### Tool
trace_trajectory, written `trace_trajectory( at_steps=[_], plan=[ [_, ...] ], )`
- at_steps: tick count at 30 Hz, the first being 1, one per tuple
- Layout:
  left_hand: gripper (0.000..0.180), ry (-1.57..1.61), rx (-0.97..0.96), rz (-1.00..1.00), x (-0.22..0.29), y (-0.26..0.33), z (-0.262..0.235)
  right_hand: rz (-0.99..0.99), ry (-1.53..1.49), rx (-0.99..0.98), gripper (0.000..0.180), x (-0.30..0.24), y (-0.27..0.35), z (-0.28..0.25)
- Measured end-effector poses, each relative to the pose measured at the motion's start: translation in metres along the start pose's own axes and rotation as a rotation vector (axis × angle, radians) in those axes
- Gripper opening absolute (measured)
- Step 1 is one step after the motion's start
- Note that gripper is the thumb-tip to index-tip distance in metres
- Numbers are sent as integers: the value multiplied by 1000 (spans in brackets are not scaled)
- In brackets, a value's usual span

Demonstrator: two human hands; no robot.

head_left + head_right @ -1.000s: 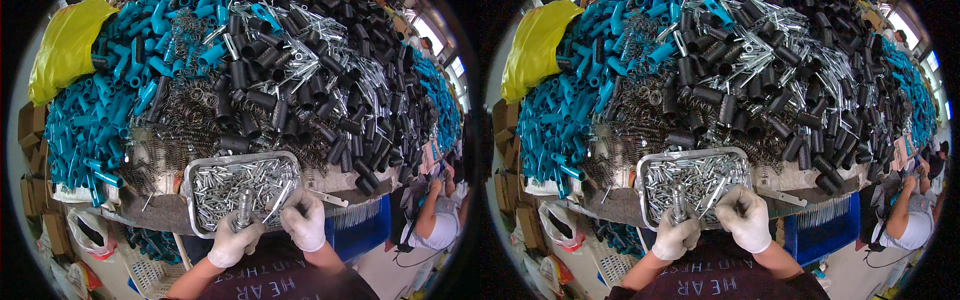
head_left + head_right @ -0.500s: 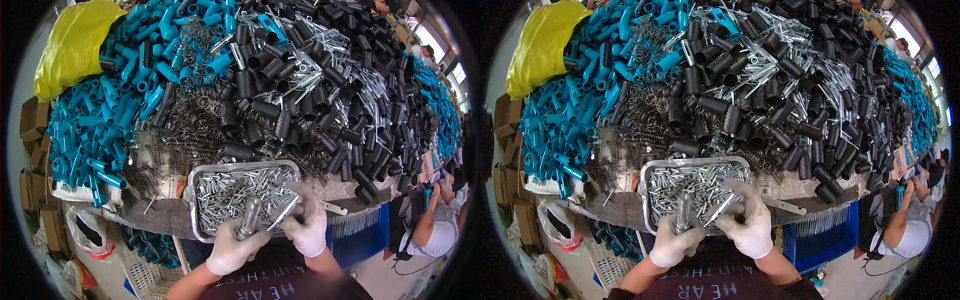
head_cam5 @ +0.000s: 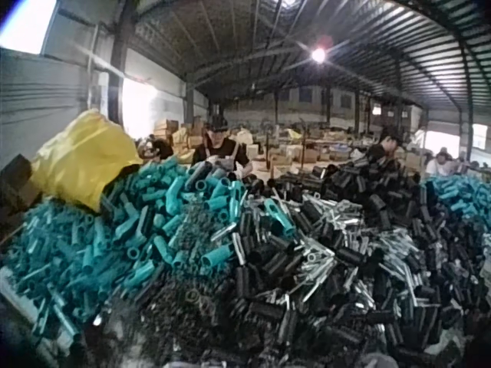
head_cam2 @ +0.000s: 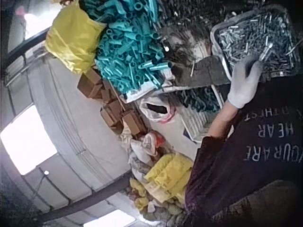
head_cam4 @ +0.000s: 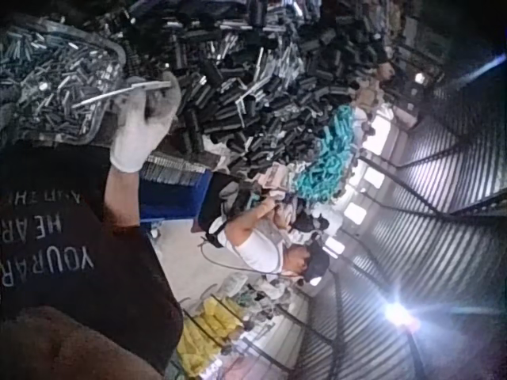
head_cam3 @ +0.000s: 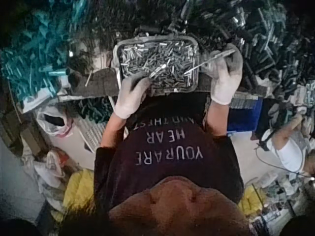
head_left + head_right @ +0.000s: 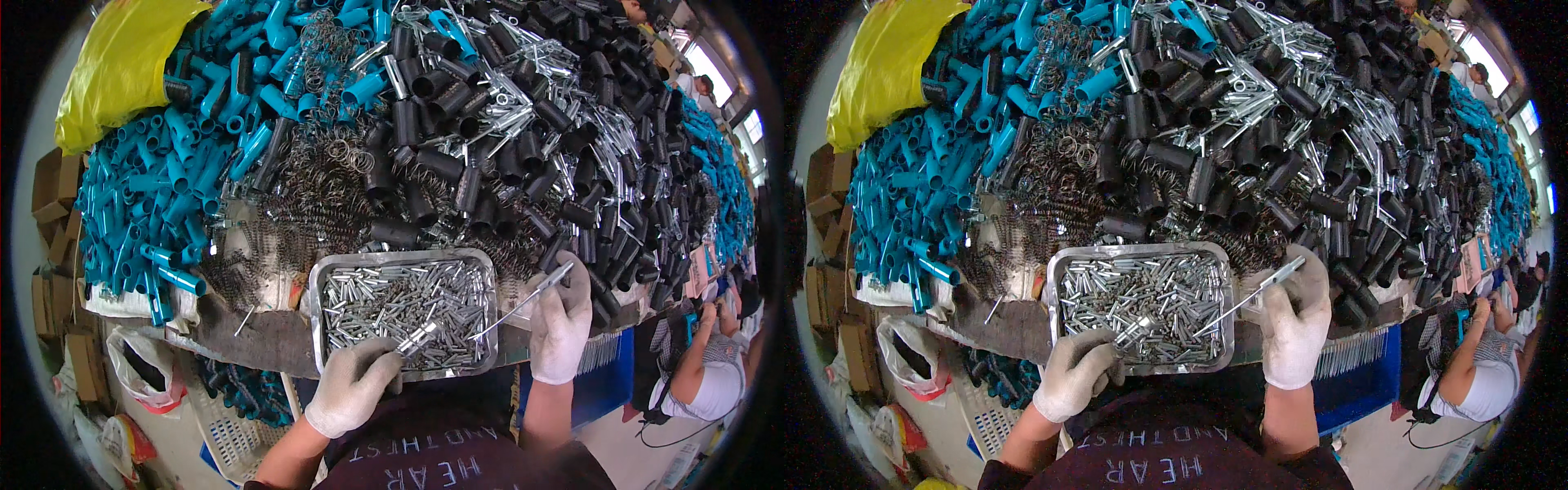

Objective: The person assembles mechanical parts by hand, fitting metal pins and metal springs into a cyan plastic tube, then sliding a black plastic sleeve over the assembly.

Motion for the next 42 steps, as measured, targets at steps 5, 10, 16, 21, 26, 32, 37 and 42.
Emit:
trace_trajectory(
  at_steps=[5,10,16,21,26,32,37,42],
  plan=[
    [25,-278,-19,186,25,2,3,9,-64,-8,52,0,10,10],
    [26,-369,-10,235,31,3,3,2,-54,72,49,-3,8,7],
    [26,-340,21,160,27,2,0,-4,-15,25,46,0,12,12],
    [28,-290,28,161,24,-4,9,108,47,-158,39,21,41,38],
    [29,-299,55,185,21,-6,6,72,111,-143,28,22,39,35],
    [30,-298,43,151,22,-6,6,280,92,-165,15,36,32,31],
    [30,-343,75,208,28,-5,4,156,176,-156,15,29,29,28],
    [29,-233,1,93,16,-7,6,196,167,-201,16,28,26,31]
  ],
)
Point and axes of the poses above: each hand's wrist, its own y-axis away from the middle knuckle, its own z-axis out of the palm, x = y × z, the point moved 10 cm from there along -y, towards the middle knuckle, and after that the axes turned 10 degrees about x, right-handed, at the moved point
